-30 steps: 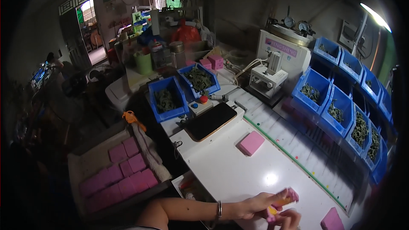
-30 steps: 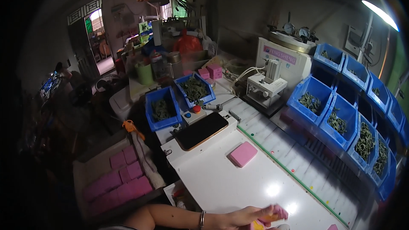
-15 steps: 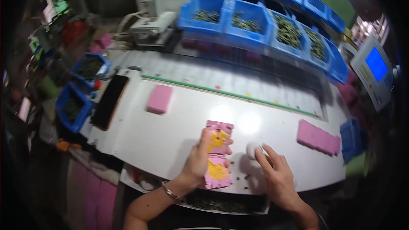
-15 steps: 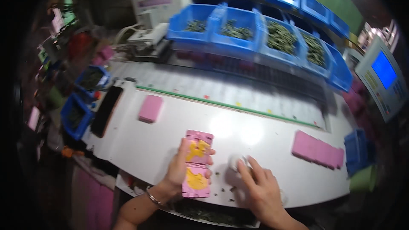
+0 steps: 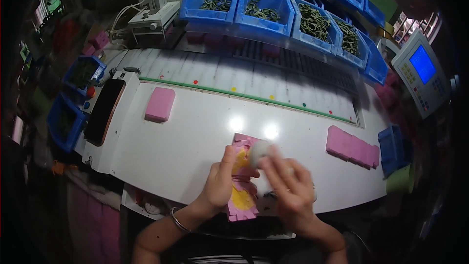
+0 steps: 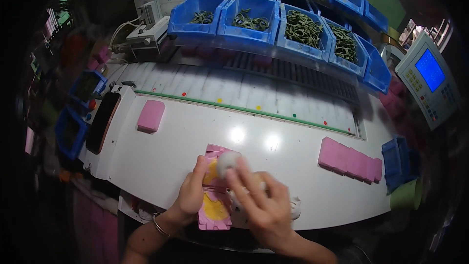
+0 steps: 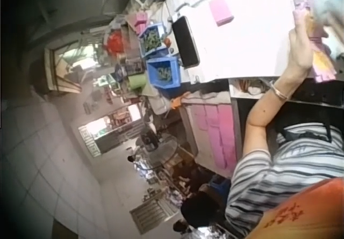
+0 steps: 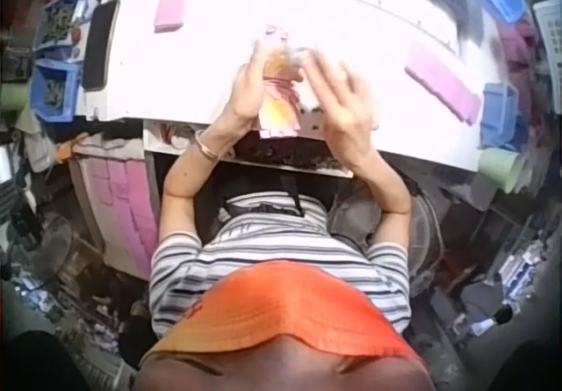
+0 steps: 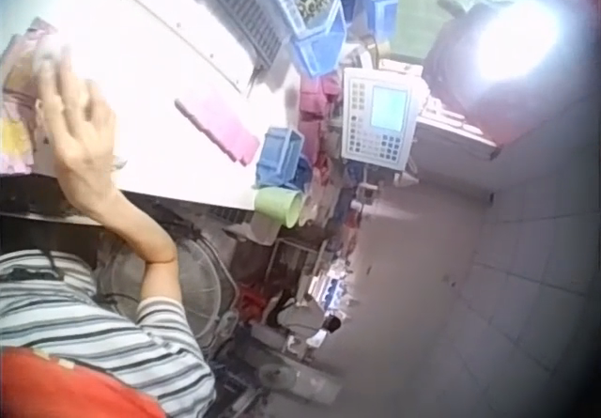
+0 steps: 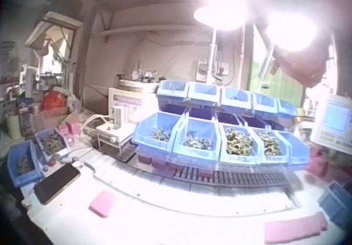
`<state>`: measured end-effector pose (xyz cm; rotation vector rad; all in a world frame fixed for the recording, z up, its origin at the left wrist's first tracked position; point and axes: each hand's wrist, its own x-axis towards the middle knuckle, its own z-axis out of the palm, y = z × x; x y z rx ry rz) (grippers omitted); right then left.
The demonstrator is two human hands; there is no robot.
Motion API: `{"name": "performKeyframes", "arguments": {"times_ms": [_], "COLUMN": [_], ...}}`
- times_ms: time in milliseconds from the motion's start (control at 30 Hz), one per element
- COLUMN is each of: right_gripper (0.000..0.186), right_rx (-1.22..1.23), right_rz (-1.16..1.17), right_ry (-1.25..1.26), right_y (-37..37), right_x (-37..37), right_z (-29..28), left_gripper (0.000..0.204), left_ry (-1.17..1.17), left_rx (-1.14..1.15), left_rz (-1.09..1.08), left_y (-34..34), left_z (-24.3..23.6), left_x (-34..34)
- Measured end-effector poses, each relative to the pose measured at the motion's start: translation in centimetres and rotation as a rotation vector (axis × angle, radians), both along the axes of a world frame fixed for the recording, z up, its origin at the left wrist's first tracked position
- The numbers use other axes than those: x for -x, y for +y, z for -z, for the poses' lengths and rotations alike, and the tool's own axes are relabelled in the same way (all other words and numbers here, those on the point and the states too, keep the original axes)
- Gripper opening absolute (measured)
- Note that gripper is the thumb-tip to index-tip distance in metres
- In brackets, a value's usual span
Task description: The person places a green item into a pink mold, closes the mold, and presses a white ball against it to secure the shape. The person then opens the mold, removes the object, and places the mold onto a white surface next to other molds.
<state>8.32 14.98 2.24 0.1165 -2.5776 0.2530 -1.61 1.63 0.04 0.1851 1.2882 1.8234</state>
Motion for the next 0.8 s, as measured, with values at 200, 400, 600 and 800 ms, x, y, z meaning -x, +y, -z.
{"name": "performKeyframes", "arguments": {"times_ms": [200, 400, 600, 800], "right_gripper": [0.049, 0.054, 0.058, 0.062], "right_rx": [0.144, 0.078, 0.207, 0.361], "right_rz": [-0.061, -0.131, -0.189, -0.224], "right_ry": [0.079, -0.100, -0.164, -0.436], "right_y": [-0.7, -0.7, -0.4, -0.5], "right_x": [0.5, 0.4, -1.4, -1.7], "right_z": [1.1, 0.2, -1.4, -1.7], "left_gripper": [0.062, 0.064, 0.053, 0.053], "left_ry": [-0.024, 0.179, 0.500, 0.515], "left_rx": [-0.044, -0.006, -0.202, -0.198], "left_rz": [-0.043, -0.060, -0.304, -0.276], "left_y": [-0.1, 0.1, 0.2, 0.0], "left_z": [0.1, 1.0, 1.0, 1.9], "left_x": [0.6, 0.3, 0.2, 0.1]}}
